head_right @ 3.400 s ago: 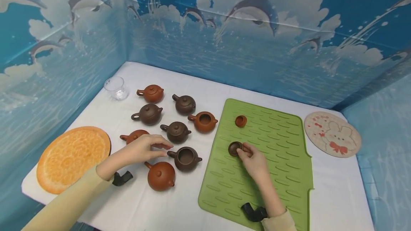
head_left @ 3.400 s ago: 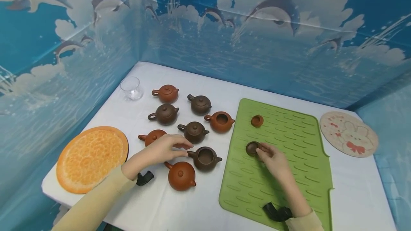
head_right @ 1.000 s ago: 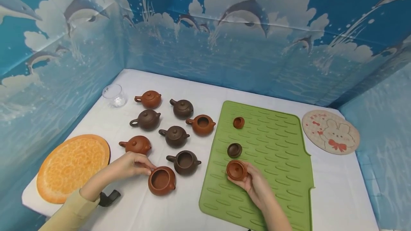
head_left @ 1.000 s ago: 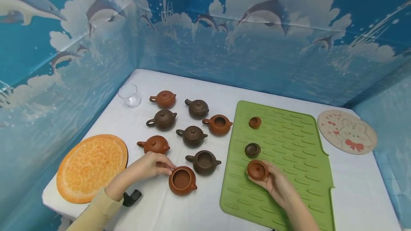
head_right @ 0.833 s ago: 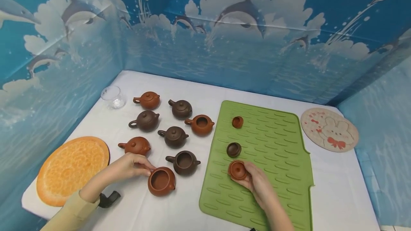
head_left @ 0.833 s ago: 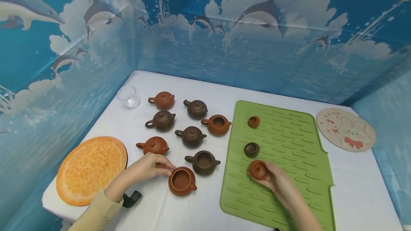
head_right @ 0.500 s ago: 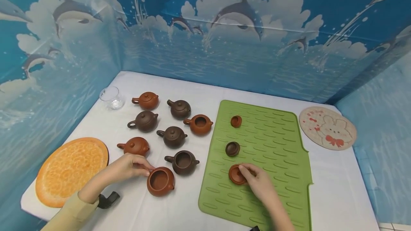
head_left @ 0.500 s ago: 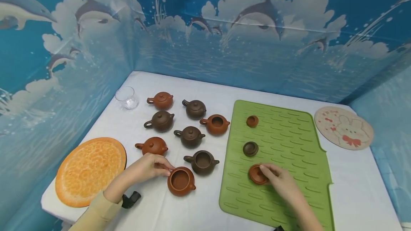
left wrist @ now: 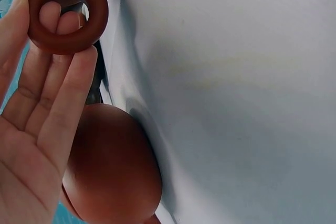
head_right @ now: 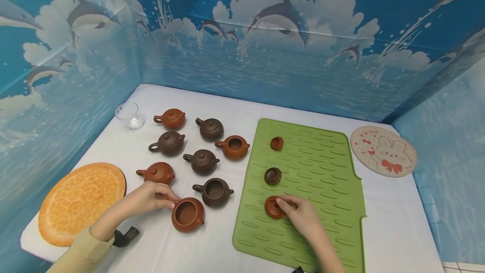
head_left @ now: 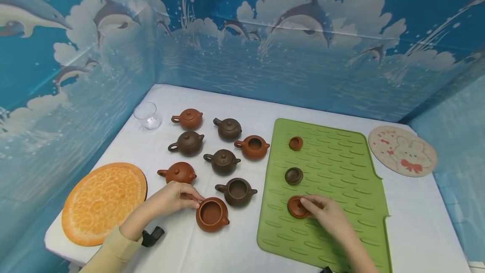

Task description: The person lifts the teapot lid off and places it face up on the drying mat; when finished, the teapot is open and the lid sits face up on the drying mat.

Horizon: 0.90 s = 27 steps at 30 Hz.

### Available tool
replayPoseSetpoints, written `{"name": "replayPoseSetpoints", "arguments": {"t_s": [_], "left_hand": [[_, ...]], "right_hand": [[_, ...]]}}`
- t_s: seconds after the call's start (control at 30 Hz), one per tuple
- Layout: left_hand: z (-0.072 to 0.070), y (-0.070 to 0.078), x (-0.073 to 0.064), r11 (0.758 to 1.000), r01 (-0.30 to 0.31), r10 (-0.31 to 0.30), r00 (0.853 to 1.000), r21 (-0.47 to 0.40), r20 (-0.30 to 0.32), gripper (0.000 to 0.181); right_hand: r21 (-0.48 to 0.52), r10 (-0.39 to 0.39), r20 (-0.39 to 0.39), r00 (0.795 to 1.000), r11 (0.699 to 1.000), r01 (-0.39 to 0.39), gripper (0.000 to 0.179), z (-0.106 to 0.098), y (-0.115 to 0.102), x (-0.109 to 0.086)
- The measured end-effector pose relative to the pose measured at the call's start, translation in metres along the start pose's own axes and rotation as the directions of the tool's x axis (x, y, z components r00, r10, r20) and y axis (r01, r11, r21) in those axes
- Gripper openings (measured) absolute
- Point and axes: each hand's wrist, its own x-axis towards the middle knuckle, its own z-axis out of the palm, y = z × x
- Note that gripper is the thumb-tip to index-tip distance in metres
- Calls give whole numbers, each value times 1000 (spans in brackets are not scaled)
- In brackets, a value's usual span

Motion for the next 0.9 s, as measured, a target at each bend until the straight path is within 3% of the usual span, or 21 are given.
{"name": "replayPoseSetpoints", "arguments": {"t_s": [0.13,0.27,0.63,0.77,0.9], "left_hand": [[0,1,0,1000,3,-3,1000,7,-5,15],[-1,4,-1,1000,17,-17,1000,26,-10,15],[-19,26,5,998,-10,17,994,68,-107,14],[-32,34,15,997,-17,28,991,77,-133,18],[-45,38,22,989,-37,61,983,140,-174,19]], "right_hand": [[-109,-53,-3,999,993,52,53,0,-1,-1],[-250,-127,5,992,960,124,51,-1,-3,-4],[-291,-103,30,994,951,108,52,-9,-10,-6],[-340,-99,57,993,933,113,53,-14,-15,-4],[-397,-102,77,992,909,124,54,-20,-22,-3]]}}
